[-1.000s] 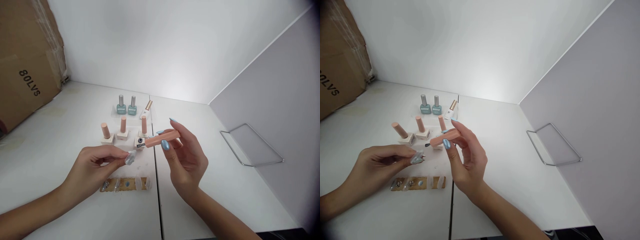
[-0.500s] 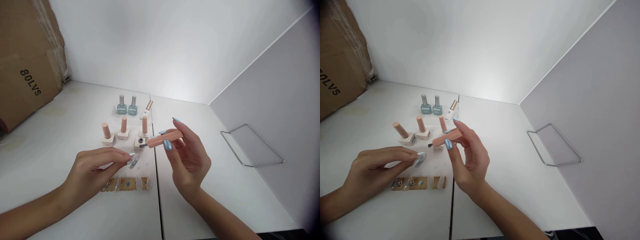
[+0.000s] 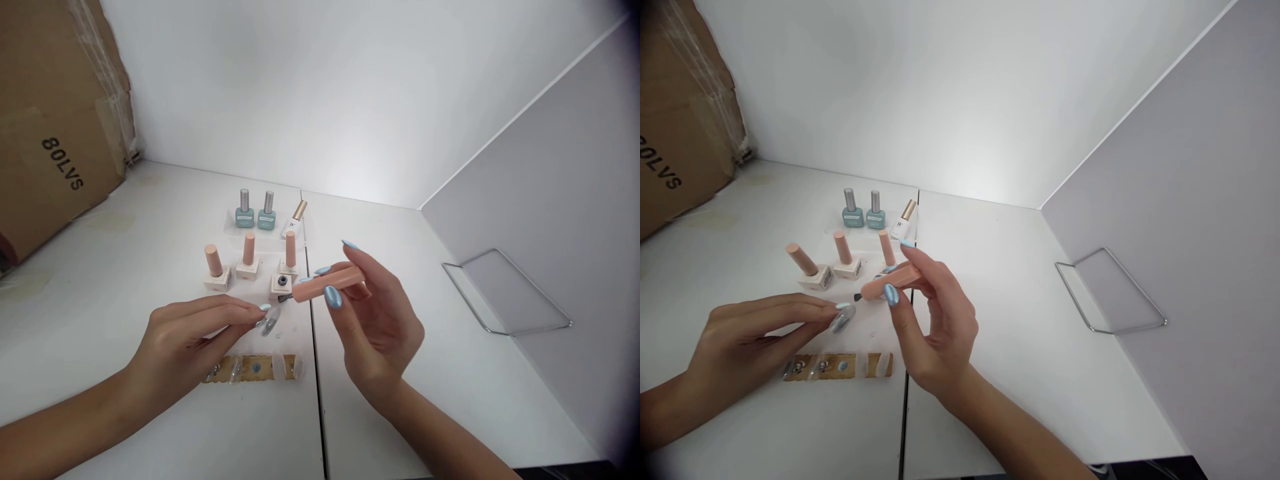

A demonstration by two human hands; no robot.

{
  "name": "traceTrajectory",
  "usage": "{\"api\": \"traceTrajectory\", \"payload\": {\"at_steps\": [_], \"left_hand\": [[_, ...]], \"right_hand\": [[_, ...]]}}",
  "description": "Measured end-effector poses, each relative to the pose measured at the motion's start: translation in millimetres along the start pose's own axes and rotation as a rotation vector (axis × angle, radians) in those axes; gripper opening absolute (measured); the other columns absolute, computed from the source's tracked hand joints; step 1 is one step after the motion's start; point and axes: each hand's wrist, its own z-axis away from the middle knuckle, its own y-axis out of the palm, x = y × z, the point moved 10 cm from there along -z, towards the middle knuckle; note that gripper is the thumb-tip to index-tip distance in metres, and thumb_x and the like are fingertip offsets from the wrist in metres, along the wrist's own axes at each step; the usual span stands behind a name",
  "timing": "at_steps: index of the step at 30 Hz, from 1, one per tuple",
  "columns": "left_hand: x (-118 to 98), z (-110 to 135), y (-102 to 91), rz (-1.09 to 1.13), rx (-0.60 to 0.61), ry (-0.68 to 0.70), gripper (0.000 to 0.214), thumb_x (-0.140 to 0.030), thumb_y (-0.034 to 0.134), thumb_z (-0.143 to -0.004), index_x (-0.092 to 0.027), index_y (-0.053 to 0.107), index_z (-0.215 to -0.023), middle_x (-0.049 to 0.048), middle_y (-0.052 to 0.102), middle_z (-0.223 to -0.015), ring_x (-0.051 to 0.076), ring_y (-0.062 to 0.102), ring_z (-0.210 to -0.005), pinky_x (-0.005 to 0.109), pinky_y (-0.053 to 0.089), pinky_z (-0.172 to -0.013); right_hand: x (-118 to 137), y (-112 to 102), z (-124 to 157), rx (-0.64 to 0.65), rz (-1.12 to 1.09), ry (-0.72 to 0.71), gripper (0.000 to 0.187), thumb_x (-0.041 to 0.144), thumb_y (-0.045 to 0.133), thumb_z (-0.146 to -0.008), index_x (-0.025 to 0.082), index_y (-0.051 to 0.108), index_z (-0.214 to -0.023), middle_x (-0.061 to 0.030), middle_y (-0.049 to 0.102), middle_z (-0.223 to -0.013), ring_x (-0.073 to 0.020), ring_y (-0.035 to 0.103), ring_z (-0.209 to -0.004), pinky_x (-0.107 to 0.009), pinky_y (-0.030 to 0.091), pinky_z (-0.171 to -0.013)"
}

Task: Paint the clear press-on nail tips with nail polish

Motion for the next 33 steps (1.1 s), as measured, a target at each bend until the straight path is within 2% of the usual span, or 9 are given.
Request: {"api": "traceTrajectory", "payload": {"at_steps": [2,4,8,13,16,19,23,30,33], "left_hand": [[0.4,0.5,0.0,-0.003,0.005,0.01,0.023,-0.012,0.072,-0.09,-0.032,0.082,-0.092,-0.0059,0.086,-0.086,0.017,0.083,-0.071,0.02,0.068,-0.067],[0.9,-0.1,0.9,-0.001,0.018,0.015,0.026,-0.01,0.072,-0.09,-0.033,0.082,-0.095,-0.0064,0.086,-0.089,0.016,0.083,-0.074,0.019,0.068,-0.069],[2.0,-2.4,3.9,0.016,0.036,-0.004,0.028,-0.009,0.072,-0.09,-0.034,0.082,-0.097,-0.007,0.086,-0.09,0.015,0.083,-0.073,0.02,0.067,-0.07],[4.9,1.6,3.3,-0.005,0.017,-0.025,0.022,-0.014,0.074,-0.09,-0.033,0.083,-0.094,-0.006,0.087,-0.089,0.017,0.083,-0.072,0.022,0.068,-0.069],[7.0,4.5,3.2,-0.009,0.02,-0.022,0.021,-0.015,0.074,-0.091,-0.033,0.083,-0.095,-0.0061,0.087,-0.089,0.017,0.083,-0.072,0.021,0.069,-0.07],[6.5,3.4,4.8,-0.01,0.034,-0.006,0.024,-0.013,0.074,-0.091,-0.034,0.081,-0.099,-0.0078,0.086,-0.092,0.014,0.083,-0.074,0.017,0.067,-0.072],[5.8,0.2,6.8,-0.004,0.039,-0.013,0.024,-0.011,0.073,-0.091,-0.033,0.079,-0.098,-0.0081,0.086,-0.092,0.013,0.082,-0.072,0.017,0.066,-0.072],[5.1,5.8,6.1,-0.07,0.024,0.018,0.023,-0.012,0.074,-0.091,-0.033,0.079,-0.099,-0.0076,0.086,-0.091,0.014,0.082,-0.073,0.018,0.066,-0.074],[3.2,5.2,6.3,-0.081,0.028,0.033,0.024,-0.011,0.074,-0.091,-0.032,0.079,-0.1,-0.008,0.086,-0.091,0.013,0.082,-0.072,0.016,0.066,-0.074]], "right_hand": [[0.9,-1.9,0.6,-0.002,0.011,-0.001,0.054,0.001,0.059,-0.092,0.029,0.068,-0.137,-0.003,0.079,-0.092,-0.0202,0.076,-0.081,-0.037,0.068,-0.067],[3.8,2.6,0.1,0.054,0.005,-0.022,0.054,0.003,0.06,-0.089,0.026,0.067,-0.138,-0.0045,0.078,-0.092,-0.0205,0.074,-0.079,-0.037,0.067,-0.063],[10.4,12.2,-0.2,0.142,-0.061,-0.083,0.057,0.0,0.059,-0.089,0.023,0.064,-0.141,-0.004,0.08,-0.089,-0.0201,0.073,-0.078,-0.039,0.068,-0.071],[-2.9,4.1,2.5,0.035,-0.055,0.029,0.053,0.0,0.059,-0.094,0.028,0.066,-0.138,-0.003,0.081,-0.092,-0.0202,0.077,-0.084,-0.039,0.069,-0.076],[-3.4,-1.9,3.9,-0.01,-0.031,0.029,0.053,0.0,0.058,-0.094,0.029,0.067,-0.138,-0.0029,0.08,-0.093,-0.0199,0.078,-0.084,-0.037,0.07,-0.07],[0.1,1.8,1.5,0.048,-0.009,-0.003,0.053,0.002,0.06,-0.091,0.025,0.066,-0.139,-0.004,0.077,-0.092,-0.0208,0.076,-0.082,-0.038,0.07,-0.066],[11.1,13.1,-1.4,0.159,-0.068,-0.104,0.058,-0.005,0.059,-0.085,0.017,0.066,-0.138,-0.0028,0.079,-0.083,-0.019,0.074,-0.078,-0.038,0.068,-0.072],[0.8,1.7,2.8,0.027,0.023,-0.036,0.06,-0.005,0.058,-0.089,0.024,0.065,-0.141,-0.0038,0.083,-0.092,-0.0207,0.075,-0.083,-0.043,0.066,-0.077],[5.5,3.8,0.4,0.058,-0.011,-0.077,0.061,-0.006,0.057,-0.087,0.021,0.064,-0.141,-0.0029,0.082,-0.088,-0.0199,0.075,-0.081,-0.041,0.066,-0.074]]}}
